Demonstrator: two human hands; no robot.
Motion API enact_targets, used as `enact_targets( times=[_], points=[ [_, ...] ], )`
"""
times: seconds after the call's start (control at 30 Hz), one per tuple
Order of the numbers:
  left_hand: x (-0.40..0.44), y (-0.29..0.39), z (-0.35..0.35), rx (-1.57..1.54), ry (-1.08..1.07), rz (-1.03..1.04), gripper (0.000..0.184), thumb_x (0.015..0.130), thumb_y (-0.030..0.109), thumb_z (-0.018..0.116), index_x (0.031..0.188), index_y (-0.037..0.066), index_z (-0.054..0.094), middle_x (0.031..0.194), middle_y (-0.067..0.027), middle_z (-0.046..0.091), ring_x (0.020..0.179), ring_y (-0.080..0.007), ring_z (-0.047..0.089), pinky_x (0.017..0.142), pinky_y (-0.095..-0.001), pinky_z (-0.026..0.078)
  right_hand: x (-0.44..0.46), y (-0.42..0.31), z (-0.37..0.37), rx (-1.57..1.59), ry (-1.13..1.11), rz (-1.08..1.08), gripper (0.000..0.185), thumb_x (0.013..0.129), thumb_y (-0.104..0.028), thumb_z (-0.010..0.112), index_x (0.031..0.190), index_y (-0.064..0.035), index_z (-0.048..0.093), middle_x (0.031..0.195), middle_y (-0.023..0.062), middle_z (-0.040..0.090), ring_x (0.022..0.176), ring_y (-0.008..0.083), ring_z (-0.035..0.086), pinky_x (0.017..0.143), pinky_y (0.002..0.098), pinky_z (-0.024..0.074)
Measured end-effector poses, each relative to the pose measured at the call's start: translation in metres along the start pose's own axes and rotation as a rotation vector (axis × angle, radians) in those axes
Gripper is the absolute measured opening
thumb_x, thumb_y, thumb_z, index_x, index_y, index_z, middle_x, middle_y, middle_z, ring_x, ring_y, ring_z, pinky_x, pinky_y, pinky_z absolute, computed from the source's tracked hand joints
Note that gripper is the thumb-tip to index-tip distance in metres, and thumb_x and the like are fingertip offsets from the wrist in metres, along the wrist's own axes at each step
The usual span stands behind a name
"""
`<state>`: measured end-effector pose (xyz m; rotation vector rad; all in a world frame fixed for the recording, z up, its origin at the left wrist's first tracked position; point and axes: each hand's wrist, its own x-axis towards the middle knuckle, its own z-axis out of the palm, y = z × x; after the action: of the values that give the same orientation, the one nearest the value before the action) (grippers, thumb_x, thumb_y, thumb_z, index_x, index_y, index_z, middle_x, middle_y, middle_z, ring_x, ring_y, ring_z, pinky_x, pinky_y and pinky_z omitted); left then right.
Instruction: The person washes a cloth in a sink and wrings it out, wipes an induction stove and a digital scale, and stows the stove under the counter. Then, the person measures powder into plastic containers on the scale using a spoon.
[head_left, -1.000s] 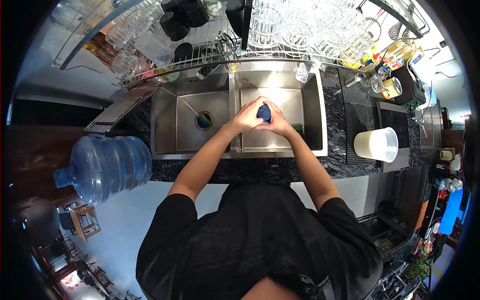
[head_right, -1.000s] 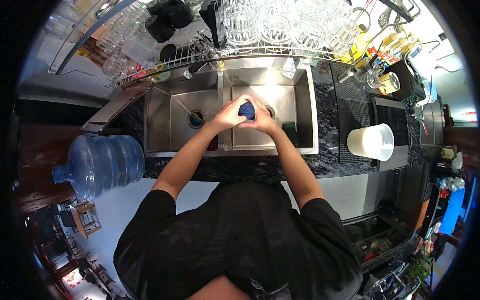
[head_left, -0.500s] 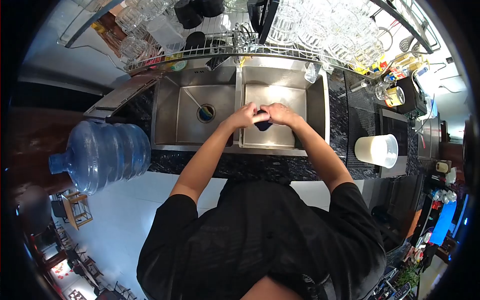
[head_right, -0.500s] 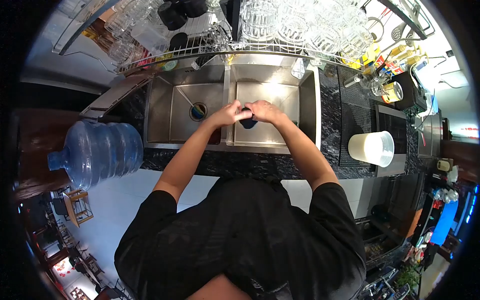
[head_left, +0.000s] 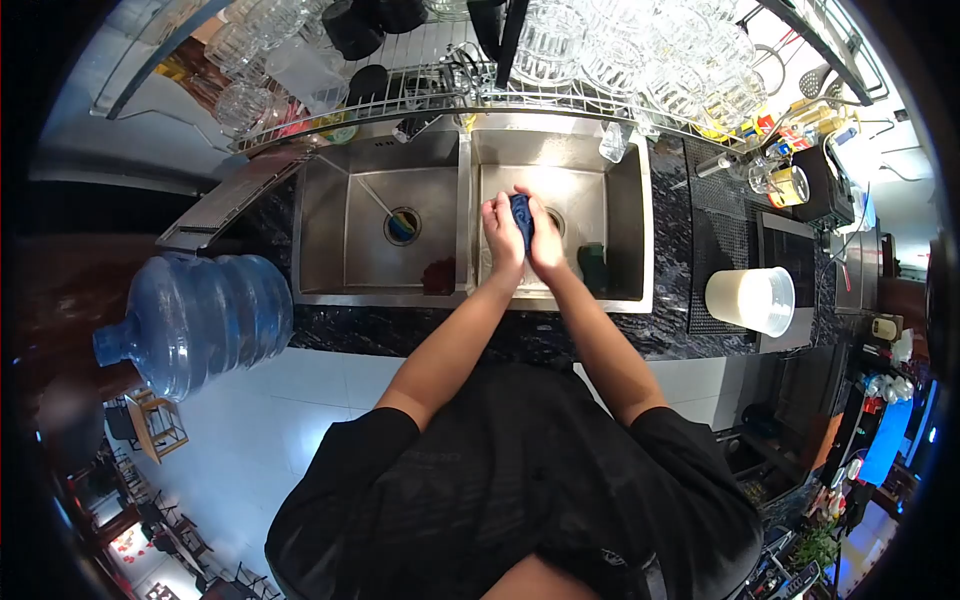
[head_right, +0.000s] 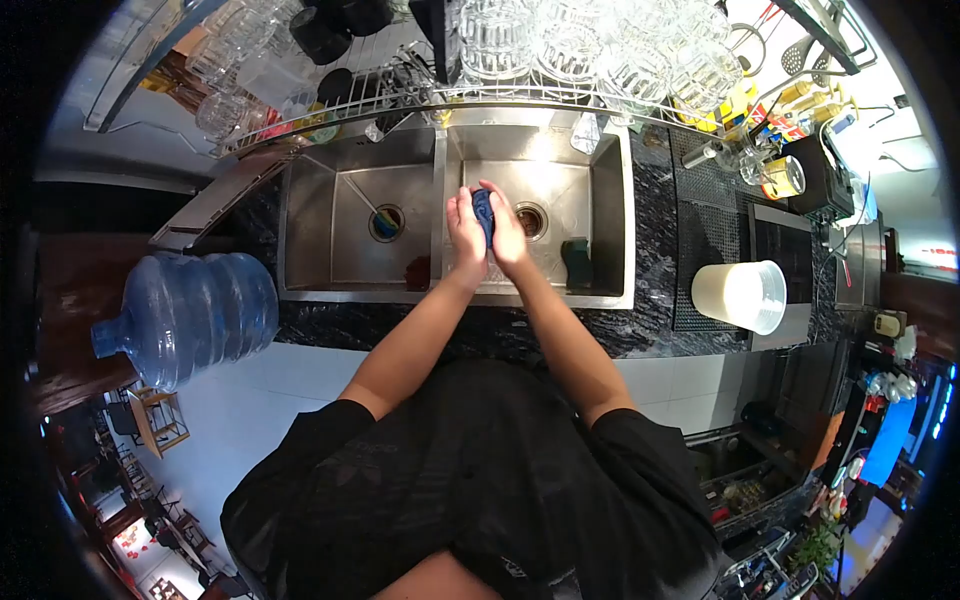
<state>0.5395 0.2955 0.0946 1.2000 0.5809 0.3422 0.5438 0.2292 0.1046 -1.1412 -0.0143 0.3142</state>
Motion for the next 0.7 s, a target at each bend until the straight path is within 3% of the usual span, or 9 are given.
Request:
enact_targets(
  times=[0.17, 0.23, 0.3, 0.37, 0.43, 0.5, 0.57, 0.63, 0.7],
  points=[
    [0.026, -0.036, -0.003, 0.714, -0.198, 0.293, 0.042, 0.100, 0.032, 0.046, 0.126, -0.001, 0.043, 0.109, -0.0176, 0.057, 0.110, -0.0279, 0.052, 0.093, -0.0408, 0.041, -0.009, 0.024, -0.031, 0.130, -0.014, 0.174, 0.054, 0.096, -0.038, 0.055, 0.136, -0.0049, 0.040, 0.124, 0.0095, 0.052, 0.114, 0.0166, 0.049, 0.096, 0.0292, 0.0412],
    [0.058, -0.070, -0.034, 0.900, -0.481, 0.958, 0.060, 0.095, 0.026, 0.051, 0.144, 0.000, 0.027, 0.118, -0.0176, 0.054, 0.113, -0.0289, 0.050, 0.098, -0.0409, 0.039, -0.013, 0.004, -0.043, 0.170, -0.090, 0.376, 0.054, 0.091, -0.036, 0.063, 0.131, -0.0063, 0.042, 0.115, 0.0064, 0.054, 0.103, 0.0133, 0.053, 0.083, 0.0272, 0.0470],
    [0.037, 0.024, -0.025, 0.439, -0.995, -0.224, 0.071, 0.092, 0.023, 0.052, 0.150, 0.002, 0.016, 0.151, -0.0217, 0.021, 0.135, -0.0339, 0.032, 0.111, -0.0356, 0.027, 0.000, 0.016, -0.070, 0.167, -0.170, 0.449, 0.044, 0.086, -0.026, 0.070, 0.119, -0.0074, 0.048, 0.100, 0.0019, 0.055, 0.084, 0.0092, 0.054, 0.065, 0.0234, 0.0455],
    [0.057, 0.037, -0.030, 0.447, -1.165, -0.188, 0.085, 0.084, 0.023, 0.060, 0.152, 0.004, 0.012, 0.155, -0.0236, 0.014, 0.142, -0.0362, 0.023, 0.115, -0.0370, 0.022, 0.003, 0.010, -0.077, 0.052, -0.389, 0.599, 0.023, 0.084, -0.014, 0.067, 0.102, -0.0057, 0.054, 0.086, -0.0009, 0.053, 0.072, 0.0063, 0.050, 0.061, 0.0204, 0.0402],
    [0.069, 0.050, -0.028, 0.871, -1.428, 0.370, 0.095, 0.077, 0.027, 0.069, 0.152, 0.007, 0.014, 0.155, -0.0235, 0.015, 0.143, -0.0366, 0.020, 0.116, -0.0379, 0.021, 0.010, 0.009, -0.082, 0.001, -0.548, 0.695, 0.020, 0.077, -0.004, 0.066, 0.095, -0.0051, 0.057, 0.085, -0.0001, 0.054, 0.070, 0.0076, 0.050, 0.060, 0.0212, 0.0398],
    [0.075, 0.064, -0.020, 0.979, -1.511, 0.474, 0.099, 0.072, 0.025, 0.073, 0.152, 0.010, 0.017, 0.155, -0.0226, 0.017, 0.143, -0.0363, 0.021, 0.116, -0.0409, 0.022, 0.017, 0.017, -0.085, 0.025, -0.610, 0.754, 0.026, 0.076, -0.003, 0.069, 0.098, -0.0085, 0.056, 0.079, 0.0010, 0.055, 0.061, 0.0084, 0.051, 0.053, 0.0208, 0.0391],
    [0.076, 0.079, -0.014, 1.263, -1.731, 0.606, 0.100, 0.069, 0.023, 0.077, 0.151, 0.012, 0.022, 0.155, -0.0192, 0.019, 0.143, -0.0353, 0.021, 0.115, -0.0431, 0.025, 0.023, 0.023, -0.093, -0.113, -0.501, 0.614, 0.022, 0.075, -0.003, 0.070, 0.094, -0.0079, 0.060, 0.079, 0.0024, 0.057, 0.063, 0.0091, 0.052, 0.054, 0.0224, 0.0390],
    [0.072, 0.073, -0.010, 1.382, -1.717, 0.660, 0.093, 0.066, 0.019, 0.079, 0.146, 0.011, 0.031, 0.154, -0.0154, 0.024, 0.142, -0.0331, 0.025, 0.112, -0.0468, 0.030, 0.042, 0.044, -0.111, -0.515, -0.847, -0.619, 0.014, 0.078, -0.009, 0.070, 0.091, -0.0070, 0.063, 0.078, 0.0035, 0.059, 0.066, 0.0104, 0.054, 0.057, 0.0239, 0.0417],
    [0.076, 0.045, -0.016, 1.200, -1.557, 1.110, 0.077, 0.071, 0.018, 0.074, 0.140, 0.015, 0.039, 0.150, -0.0165, 0.032, 0.136, -0.0320, 0.037, 0.100, -0.0440, 0.045, 0.034, 0.020, -0.101, -0.616, -0.873, -0.481, 0.010, 0.081, -0.014, 0.070, 0.087, -0.0067, 0.066, 0.079, 0.0036, 0.061, 0.068, 0.0110, 0.056, 0.062, 0.0245, 0.0451]
  ],
)
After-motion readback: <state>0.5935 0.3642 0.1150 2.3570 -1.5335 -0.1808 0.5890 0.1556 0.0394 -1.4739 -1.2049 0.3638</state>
